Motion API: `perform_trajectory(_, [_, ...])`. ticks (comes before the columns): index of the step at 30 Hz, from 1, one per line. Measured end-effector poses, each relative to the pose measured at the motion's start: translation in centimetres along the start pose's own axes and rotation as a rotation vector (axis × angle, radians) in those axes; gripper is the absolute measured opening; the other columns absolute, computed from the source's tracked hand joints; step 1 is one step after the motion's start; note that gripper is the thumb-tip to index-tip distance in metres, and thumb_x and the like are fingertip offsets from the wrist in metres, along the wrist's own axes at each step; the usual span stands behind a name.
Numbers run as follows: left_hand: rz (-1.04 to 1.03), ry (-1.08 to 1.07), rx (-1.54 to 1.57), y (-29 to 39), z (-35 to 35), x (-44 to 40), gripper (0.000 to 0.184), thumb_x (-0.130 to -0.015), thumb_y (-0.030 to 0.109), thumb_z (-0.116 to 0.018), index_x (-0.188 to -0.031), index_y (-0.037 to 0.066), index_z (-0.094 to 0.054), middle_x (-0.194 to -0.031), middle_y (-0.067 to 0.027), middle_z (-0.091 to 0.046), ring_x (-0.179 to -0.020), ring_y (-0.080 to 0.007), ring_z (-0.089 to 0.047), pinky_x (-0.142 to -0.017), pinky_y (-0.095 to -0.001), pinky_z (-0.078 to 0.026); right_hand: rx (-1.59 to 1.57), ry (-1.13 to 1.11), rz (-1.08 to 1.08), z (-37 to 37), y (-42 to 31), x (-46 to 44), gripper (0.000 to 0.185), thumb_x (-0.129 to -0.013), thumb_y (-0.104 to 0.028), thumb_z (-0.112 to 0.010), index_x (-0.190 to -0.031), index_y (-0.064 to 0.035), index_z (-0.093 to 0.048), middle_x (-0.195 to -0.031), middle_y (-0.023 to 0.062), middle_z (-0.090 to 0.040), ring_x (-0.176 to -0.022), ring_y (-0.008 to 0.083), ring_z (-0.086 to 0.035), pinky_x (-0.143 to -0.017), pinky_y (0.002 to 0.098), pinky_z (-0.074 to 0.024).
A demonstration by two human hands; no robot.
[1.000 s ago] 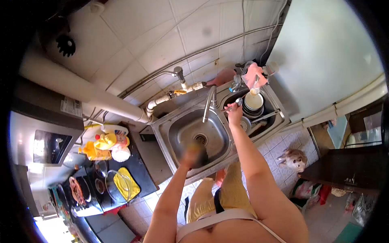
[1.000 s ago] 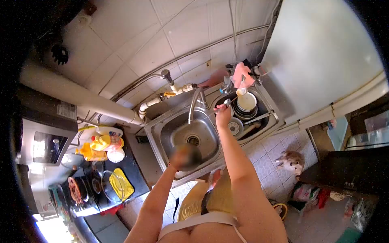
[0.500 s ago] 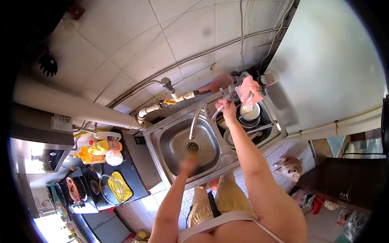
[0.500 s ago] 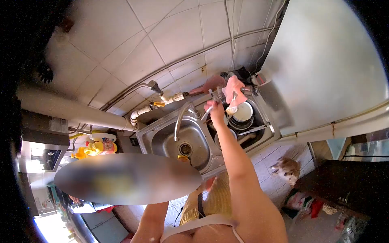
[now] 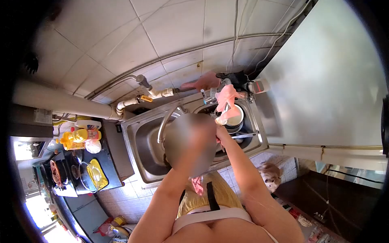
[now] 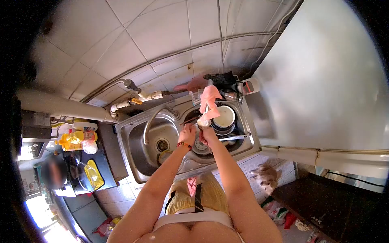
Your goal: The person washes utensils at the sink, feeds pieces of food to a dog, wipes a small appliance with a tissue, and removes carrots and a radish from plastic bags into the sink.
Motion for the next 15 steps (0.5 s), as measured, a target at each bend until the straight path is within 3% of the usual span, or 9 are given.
perform_trajectory(1, [0.043, -0.062, 0.154, 0.5, -1.5, -0.4, 0.036, -0.087, 0.031, -0.047, -0.105, 0.0, -0.055, -0.095, -0.0222, -0.061, -0.089, -0.037, -0.058, -0.076, -0.0432, -0.045, 0.026, -0.013, -0.013, 0.5, 0.7, -0.2, 0.045, -0.091, -0.044, -0.036, -0.065, -0.0086, -0.044, -0.045, 0.003, -0.038, -0.028, 0.0104, -0.028, -0.027, 0.0238, -0.0173])
perform_trajectory(2, [-0.181, -0.084, 0.131, -1.7, -5.4, -1.6, 0.037, -0.087, 0.031, -0.047, -0.107, 0.0, -0.054, -0.095, -0.0203, -0.062, -0.086, -0.0334, -0.06, -0.073, -0.0408, -0.047, 0.059, -0.056, 0.006, 0.1, 0.5, 0.4, 0.046, -0.091, -0.044, -0.035, -0.062, -0.0086, -0.041, -0.044, 0.0034, -0.037, -0.028, 0.0111, -0.027, -0.027, 0.0238, -0.0166])
perform_trajectory(5, [0.122, -0.466, 0.423, -8.9, -15.4, -4.4, 0.034, -0.089, 0.031, -0.049, -0.105, 0.002, -0.053, -0.093, -0.0125, -0.063, -0.079, -0.0224, -0.064, -0.062, -0.0324, -0.05, -0.18, -0.267, -0.145, 0.5, 0.7, 1.1, 0.036, -0.093, -0.032, -0.036, -0.068, -0.0078, -0.046, -0.045, 0.0028, -0.039, -0.028, 0.0096, -0.029, -0.027, 0.0231, -0.0187])
perform_trajectory(6, [0.041, -0.405, 0.416, -11.3, -17.8, -6.2, 0.033, -0.089, 0.03, -0.049, -0.105, 0.002, -0.052, -0.091, -0.012, -0.062, -0.078, -0.0223, -0.064, -0.061, -0.0316, -0.051, -0.123, -0.265, -0.11, 1.0, 0.0, 1.7, 0.034, -0.093, -0.03, -0.037, -0.069, -0.0075, -0.047, -0.046, 0.0026, -0.04, -0.029, 0.0093, -0.03, -0.027, 0.0228, -0.0191])
perform_trajectory(11, [-0.168, -0.169, 0.256, -5.9, -13.8, -4.2, 0.03, -0.091, 0.027, -0.045, -0.104, 0.001, -0.05, -0.092, -0.0115, -0.062, -0.076, -0.0216, -0.064, -0.059, -0.0309, -0.051, 0.157, -0.126, -0.054, 3.8, -1.5, 4.0, 0.029, -0.093, -0.025, -0.042, -0.072, -0.0076, -0.05, -0.048, 0.0008, -0.044, -0.029, 0.0077, -0.032, -0.026, 0.022, -0.0205])
perform_trajectory(12, [-0.215, -0.114, 0.243, -4.7, -12.7, -3.5, 0.029, -0.092, 0.027, -0.044, -0.104, 0.001, -0.05, -0.092, -0.0115, -0.062, -0.075, -0.0214, -0.064, -0.059, -0.0308, -0.051, 0.196, -0.045, -0.029, 4.5, -1.3, 3.4, 0.03, -0.092, -0.03, -0.043, -0.074, -0.0075, -0.051, -0.051, 0.0014, -0.047, -0.032, 0.0083, -0.037, -0.028, 0.0228, -0.0221])
perform_trajectory(15, [-0.326, 0.05, 0.207, -0.7, -8.9, -1.6, 0.028, -0.093, 0.025, -0.042, -0.103, 0.0, -0.048, -0.093, -0.0112, -0.062, -0.074, -0.021, -0.064, -0.058, -0.0304, -0.051, 0.061, -0.199, 0.018, 3.7, -0.3, 1.6, 0.026, -0.092, -0.027, -0.046, -0.077, -0.0077, -0.054, -0.053, 0.0004, -0.048, -0.035, 0.0077, -0.04, -0.029, 0.0225, -0.0233])
Point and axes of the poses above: each hand's wrist, its own x-axis away from the middle knuckle, its own z-axis out of the back of the hand, y = z × x, the point moved 9 cm from there along -x, towards the middle knuckle
